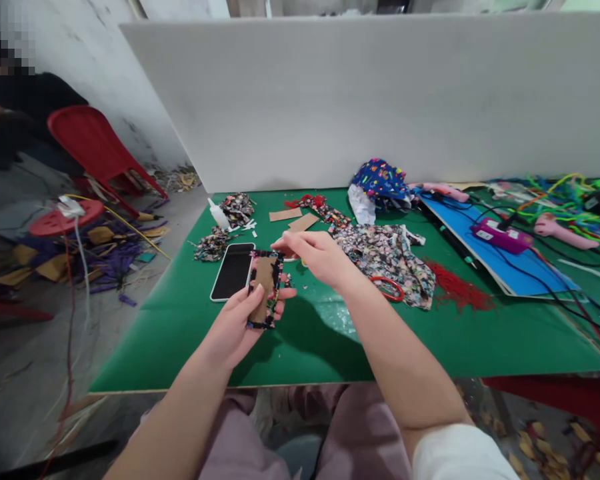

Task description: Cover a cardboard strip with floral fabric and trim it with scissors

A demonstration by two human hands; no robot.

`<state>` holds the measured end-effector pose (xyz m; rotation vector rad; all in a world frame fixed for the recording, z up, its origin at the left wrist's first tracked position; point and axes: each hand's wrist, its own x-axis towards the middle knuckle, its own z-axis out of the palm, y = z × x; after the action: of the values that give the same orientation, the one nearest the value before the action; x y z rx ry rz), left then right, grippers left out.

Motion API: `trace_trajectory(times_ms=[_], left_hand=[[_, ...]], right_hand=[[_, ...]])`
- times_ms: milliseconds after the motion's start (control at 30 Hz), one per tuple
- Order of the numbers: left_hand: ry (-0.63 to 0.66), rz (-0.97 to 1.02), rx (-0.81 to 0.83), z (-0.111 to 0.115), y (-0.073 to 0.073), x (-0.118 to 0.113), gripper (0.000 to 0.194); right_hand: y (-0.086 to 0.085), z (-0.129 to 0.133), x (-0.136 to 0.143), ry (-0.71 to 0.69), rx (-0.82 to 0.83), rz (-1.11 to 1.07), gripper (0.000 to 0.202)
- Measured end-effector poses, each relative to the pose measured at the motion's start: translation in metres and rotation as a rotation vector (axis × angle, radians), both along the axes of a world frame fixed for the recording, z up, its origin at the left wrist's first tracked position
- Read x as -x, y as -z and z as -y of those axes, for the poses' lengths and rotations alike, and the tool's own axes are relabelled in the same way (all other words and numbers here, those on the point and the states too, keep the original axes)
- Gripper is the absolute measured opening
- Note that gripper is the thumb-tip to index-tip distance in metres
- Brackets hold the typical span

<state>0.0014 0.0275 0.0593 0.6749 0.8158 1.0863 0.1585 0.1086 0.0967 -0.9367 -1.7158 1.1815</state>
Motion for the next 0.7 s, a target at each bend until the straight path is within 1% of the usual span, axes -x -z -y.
trace_trajectory(times_ms=[67,133,167,233,300,367,400,533,600,700], left_hand=[[0.010,-0.002,-0.040,0.000,-0.009,-0.003,0.029],[0.020,-0.038,-0.100,-0.001,-0.024,-0.004,0.030],[0.027,-0.064,-0.133,-0.001,-0.032,-0.003,0.030],[0.063,-0.122,-0.197,-0.004,-0.047,-0.004,0.029],[0.143,-0.178,-0.230,-0.008,-0.057,-0.006,0.029],[0.200,-0.214,-0.227,-0.012,-0.060,-0.009,0.029],[0.201,-0.217,-0.220,-0.013,-0.059,-0.011,0.029],[0.116,-0.198,-0.194,-0.010,-0.050,-0.011,0.029],[0.088,-0.211,-0.180,-0.005,-0.049,-0.007,0.029],[0.042,-0.240,-0.153,0.002,-0.054,-0.001,0.028]], right_hand=[[-0.019,-0.010,0.003,-0.144,-0.002,0.065,0.033],[-0.036,-0.012,0.000,-0.267,-0.038,0.089,0.031],[-0.043,-0.011,-0.003,-0.288,-0.060,0.076,0.030],[-0.053,-0.007,-0.009,-0.262,-0.106,0.031,0.029],[-0.057,-0.005,-0.014,-0.239,-0.136,0.008,0.028],[-0.056,-0.006,-0.017,-0.270,-0.138,0.016,0.030],[-0.054,-0.007,-0.017,-0.288,-0.131,0.026,0.031],[-0.046,-0.011,-0.010,-0.295,-0.129,0.067,0.035],[-0.045,-0.010,-0.005,-0.288,-0.180,0.105,0.037],[-0.047,-0.003,0.005,-0.231,-0.324,0.163,0.037]])
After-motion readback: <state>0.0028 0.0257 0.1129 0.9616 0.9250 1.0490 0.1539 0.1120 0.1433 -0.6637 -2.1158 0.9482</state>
